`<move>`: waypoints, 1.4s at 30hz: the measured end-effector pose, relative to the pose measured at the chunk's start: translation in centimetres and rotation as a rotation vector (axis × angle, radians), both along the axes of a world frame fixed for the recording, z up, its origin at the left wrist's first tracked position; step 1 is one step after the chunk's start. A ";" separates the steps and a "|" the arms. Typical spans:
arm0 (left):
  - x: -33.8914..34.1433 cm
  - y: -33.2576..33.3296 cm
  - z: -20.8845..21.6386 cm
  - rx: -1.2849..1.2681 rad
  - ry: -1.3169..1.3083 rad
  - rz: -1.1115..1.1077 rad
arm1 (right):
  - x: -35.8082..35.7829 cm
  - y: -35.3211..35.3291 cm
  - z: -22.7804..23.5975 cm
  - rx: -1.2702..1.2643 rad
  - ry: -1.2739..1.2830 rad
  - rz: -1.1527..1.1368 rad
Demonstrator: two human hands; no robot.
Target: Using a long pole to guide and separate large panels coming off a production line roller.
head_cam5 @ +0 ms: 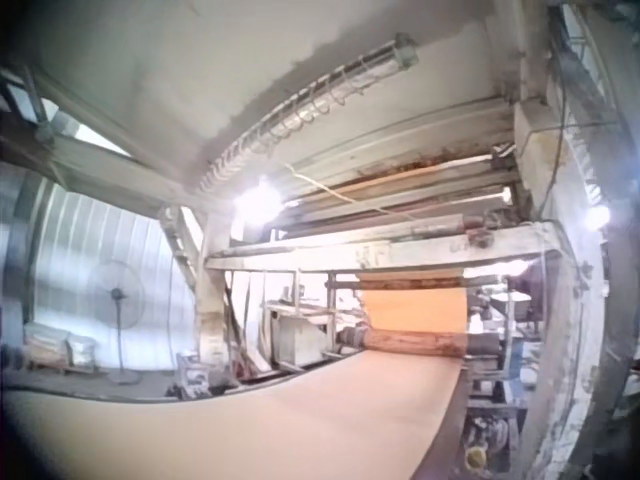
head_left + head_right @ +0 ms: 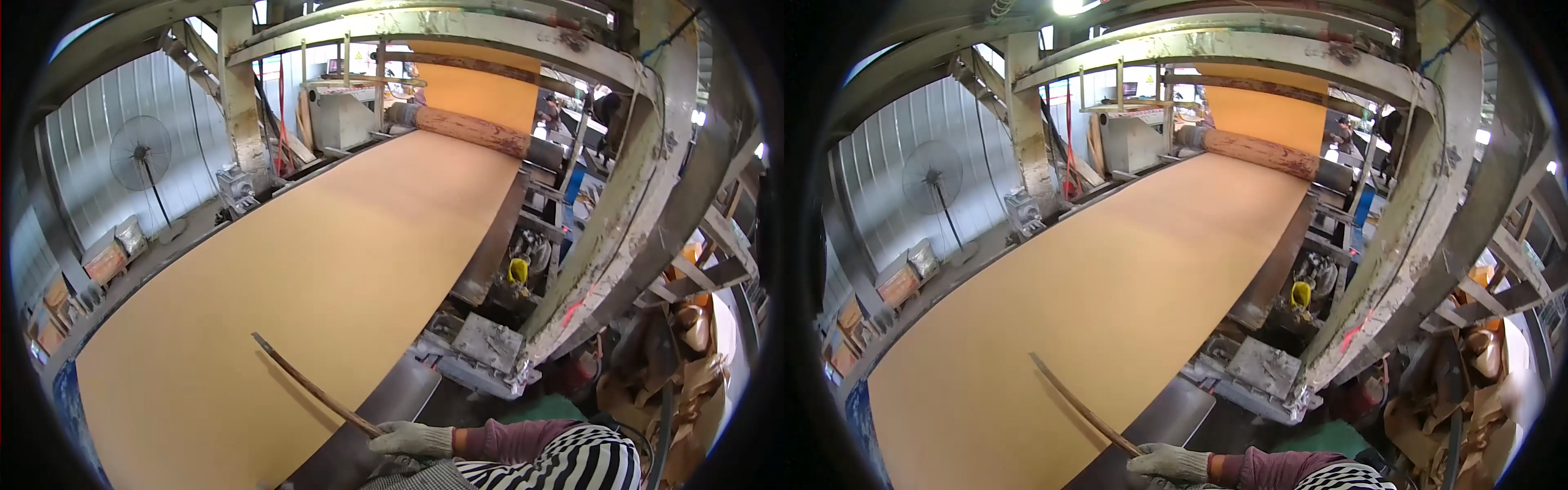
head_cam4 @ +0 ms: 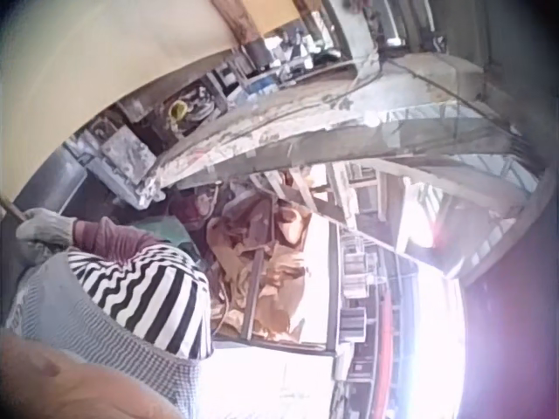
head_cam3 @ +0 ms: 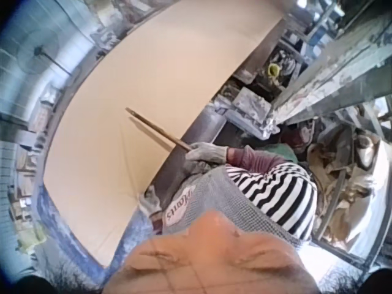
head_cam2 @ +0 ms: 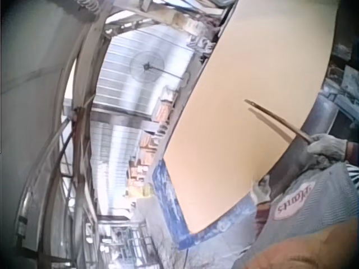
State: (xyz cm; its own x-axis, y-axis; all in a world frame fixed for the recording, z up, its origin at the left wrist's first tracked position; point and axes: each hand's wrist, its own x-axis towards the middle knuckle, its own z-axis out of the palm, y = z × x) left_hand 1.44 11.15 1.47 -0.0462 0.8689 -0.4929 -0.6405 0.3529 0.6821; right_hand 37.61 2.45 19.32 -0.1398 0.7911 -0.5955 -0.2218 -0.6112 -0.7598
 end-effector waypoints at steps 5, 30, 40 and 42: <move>-3.5 -2.6 8.8 -0.355 0.100 0.126 | 3.3 3.5 4.2 -0.061 0.084 -0.032; 6.9 7.2 1.2 -0.612 0.133 0.391 | 31.4 59.9 -12.1 0.324 -1.214 0.108; 3.0 5.5 -0.8 -0.626 0.152 0.416 | 19.7 72.1 -8.0 0.232 -1.638 0.283; 0.6 4.2 -1.7 -0.600 0.157 0.414 | 18.0 67.8 -6.0 0.193 -1.488 0.323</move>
